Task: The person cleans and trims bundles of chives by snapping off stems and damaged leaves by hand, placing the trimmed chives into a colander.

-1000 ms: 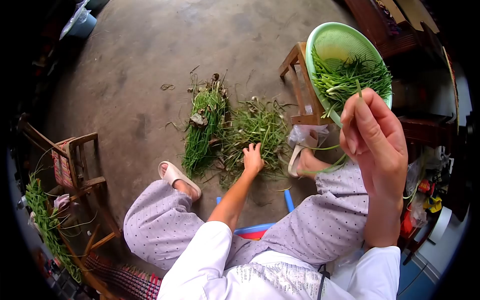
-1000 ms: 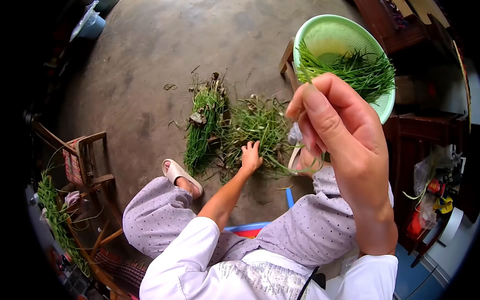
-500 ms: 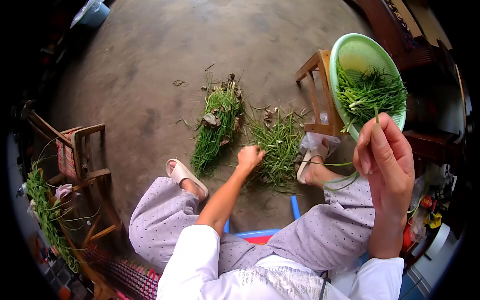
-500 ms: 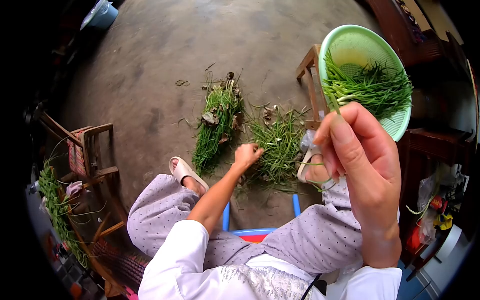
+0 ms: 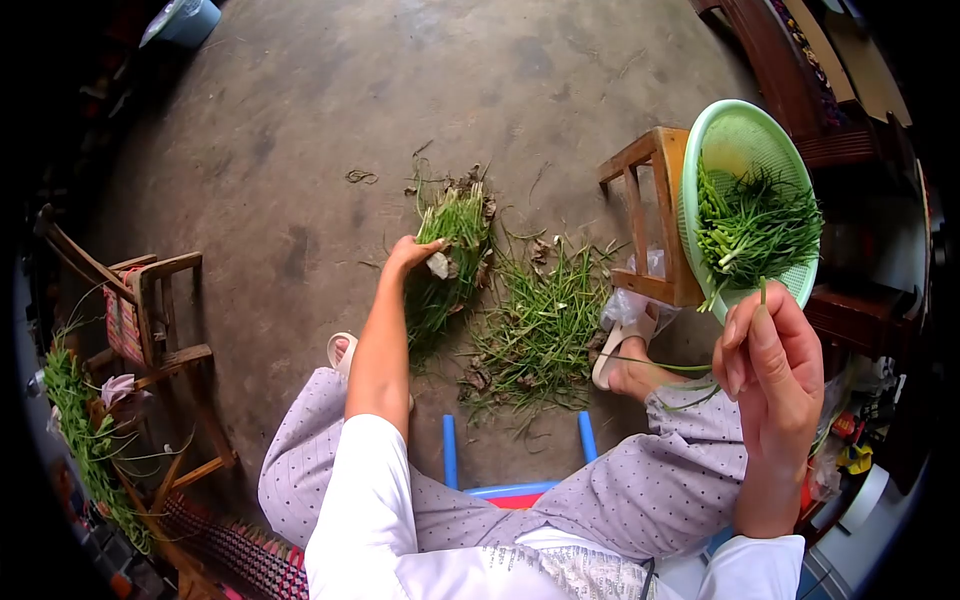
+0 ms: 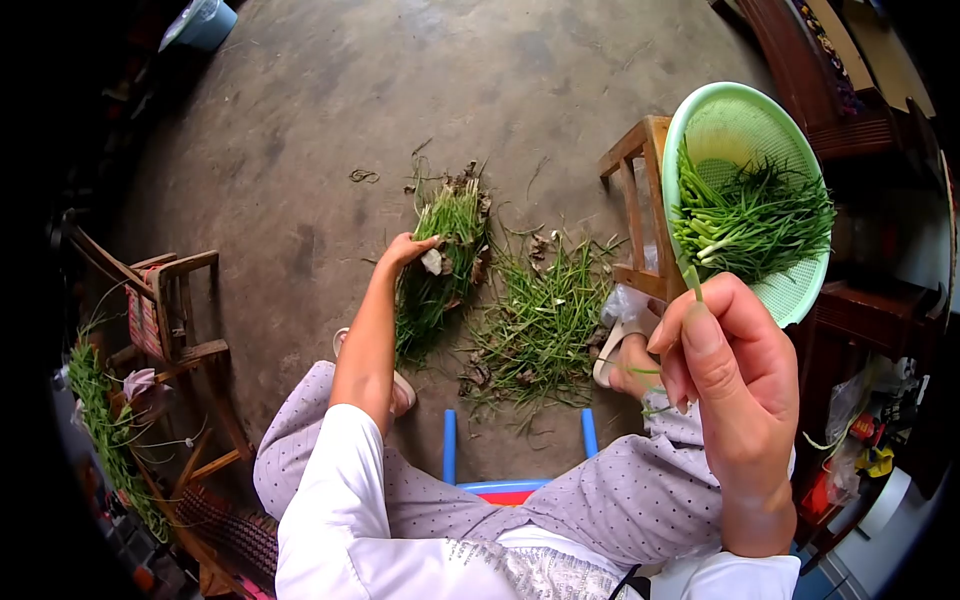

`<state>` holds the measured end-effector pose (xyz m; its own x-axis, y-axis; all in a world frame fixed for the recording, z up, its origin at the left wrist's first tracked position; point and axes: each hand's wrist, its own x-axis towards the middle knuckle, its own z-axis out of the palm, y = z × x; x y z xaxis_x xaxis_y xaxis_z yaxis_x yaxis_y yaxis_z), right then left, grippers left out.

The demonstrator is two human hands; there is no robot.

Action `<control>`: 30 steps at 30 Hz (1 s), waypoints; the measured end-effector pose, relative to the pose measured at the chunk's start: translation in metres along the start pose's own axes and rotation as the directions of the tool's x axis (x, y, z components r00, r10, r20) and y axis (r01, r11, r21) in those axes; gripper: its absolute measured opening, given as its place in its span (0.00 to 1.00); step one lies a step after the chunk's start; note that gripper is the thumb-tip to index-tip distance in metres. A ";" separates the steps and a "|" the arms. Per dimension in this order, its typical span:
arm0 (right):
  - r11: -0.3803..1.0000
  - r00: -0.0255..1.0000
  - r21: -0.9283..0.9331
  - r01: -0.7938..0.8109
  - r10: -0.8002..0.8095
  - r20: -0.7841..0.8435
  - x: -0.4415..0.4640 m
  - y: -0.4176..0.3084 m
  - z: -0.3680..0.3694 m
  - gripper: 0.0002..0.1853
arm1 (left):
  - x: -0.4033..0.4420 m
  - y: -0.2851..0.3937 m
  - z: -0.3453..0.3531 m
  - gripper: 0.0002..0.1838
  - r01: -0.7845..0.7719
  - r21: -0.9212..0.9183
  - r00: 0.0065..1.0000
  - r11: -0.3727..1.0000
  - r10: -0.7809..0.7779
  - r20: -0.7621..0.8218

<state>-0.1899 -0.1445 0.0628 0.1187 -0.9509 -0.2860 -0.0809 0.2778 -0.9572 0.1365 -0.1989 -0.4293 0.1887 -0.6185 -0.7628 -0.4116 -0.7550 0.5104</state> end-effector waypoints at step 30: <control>0.998 0.990 -0.028 -0.053 0.056 0.127 0.018 0.023 0.010 0.10 | -0.063 -0.018 0.048 0.20 -0.199 -0.883 0.967 0.424 0.229 -0.108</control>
<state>-0.1800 -0.1537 0.0352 0.2388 -0.9086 -0.3427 -0.1150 0.3240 -0.9391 0.0893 -0.1362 -0.4094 0.1845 -0.7950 -0.5779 0.5756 -0.3892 0.7191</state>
